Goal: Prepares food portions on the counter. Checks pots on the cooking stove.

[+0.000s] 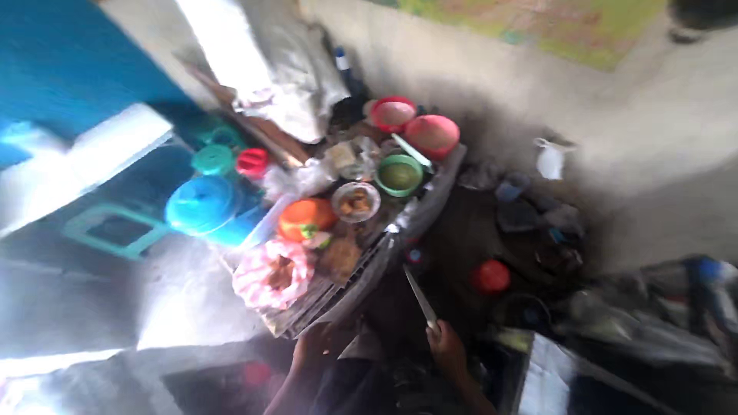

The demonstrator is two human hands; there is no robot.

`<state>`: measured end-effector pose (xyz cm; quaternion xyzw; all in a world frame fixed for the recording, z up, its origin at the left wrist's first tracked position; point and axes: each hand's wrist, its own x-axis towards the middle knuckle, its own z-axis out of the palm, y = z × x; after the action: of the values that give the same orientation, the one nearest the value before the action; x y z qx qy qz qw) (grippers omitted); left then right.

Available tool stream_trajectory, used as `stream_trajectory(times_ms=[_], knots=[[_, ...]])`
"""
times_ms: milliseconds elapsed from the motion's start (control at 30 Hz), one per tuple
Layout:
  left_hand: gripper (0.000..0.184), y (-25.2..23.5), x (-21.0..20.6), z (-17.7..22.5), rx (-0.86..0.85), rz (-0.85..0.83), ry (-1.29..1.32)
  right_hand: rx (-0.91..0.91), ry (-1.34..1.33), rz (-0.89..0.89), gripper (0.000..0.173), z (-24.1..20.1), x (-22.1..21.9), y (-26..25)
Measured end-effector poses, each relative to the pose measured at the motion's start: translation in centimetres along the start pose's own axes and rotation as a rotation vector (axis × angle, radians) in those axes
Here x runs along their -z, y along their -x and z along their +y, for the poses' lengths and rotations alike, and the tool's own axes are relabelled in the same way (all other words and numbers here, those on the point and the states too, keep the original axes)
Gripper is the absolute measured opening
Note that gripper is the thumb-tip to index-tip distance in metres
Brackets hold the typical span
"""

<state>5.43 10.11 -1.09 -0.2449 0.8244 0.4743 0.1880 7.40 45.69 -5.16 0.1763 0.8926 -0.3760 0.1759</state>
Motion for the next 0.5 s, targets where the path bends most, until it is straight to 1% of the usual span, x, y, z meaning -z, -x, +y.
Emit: stream_trajectory(times_ms=[67, 100, 167, 233, 300, 367, 433, 500], knots=[[0.04, 0.4, 2.6, -4.6, 0.054, 0.215, 0.113, 0.093, 0.088, -0.034, 0.051, -5.6, -1.4, -4.8], [0.04, 0.5, 3.6, -6.2, 0.082, 0.303, 0.145, 0.129, 0.123, -0.062, 0.05, -8.4, -2.5, -6.9], [0.039, 0.5, 5.4, -7.9, 0.141, 0.414, 0.208, 0.17, 0.182, -0.139, 0.05, -13.5, -4.9, -10.4], [0.037, -0.5, 7.0, -8.7, 0.164, 0.479, 0.299, 0.166, 0.187, -0.18, 0.046, -17.6, -7.9, -13.1], [0.035, -2.1, 8.4, -9.3, 0.153, 0.536, 0.385, 0.121, 0.192, -0.2, 0.044, -20.9, -10.4, -14.9], [0.033, -4.1, 9.6, -9.6, 0.151, 0.6, 0.453, 0.07, 0.182, -0.199, 0.046, -22.9, -12.8, -15.9], [0.034, -6.1, 11.2, -8.8, 0.156, 0.658, 0.486, 0.051, 0.124, -0.154, 0.051, -24.4, -15.0, -16.7], [0.042, -7.8, 12.8, -7.1, 0.172, 0.699, 0.509, 0.072, 0.059, -0.086, 0.055, -25.6, -17.0, -17.3]])
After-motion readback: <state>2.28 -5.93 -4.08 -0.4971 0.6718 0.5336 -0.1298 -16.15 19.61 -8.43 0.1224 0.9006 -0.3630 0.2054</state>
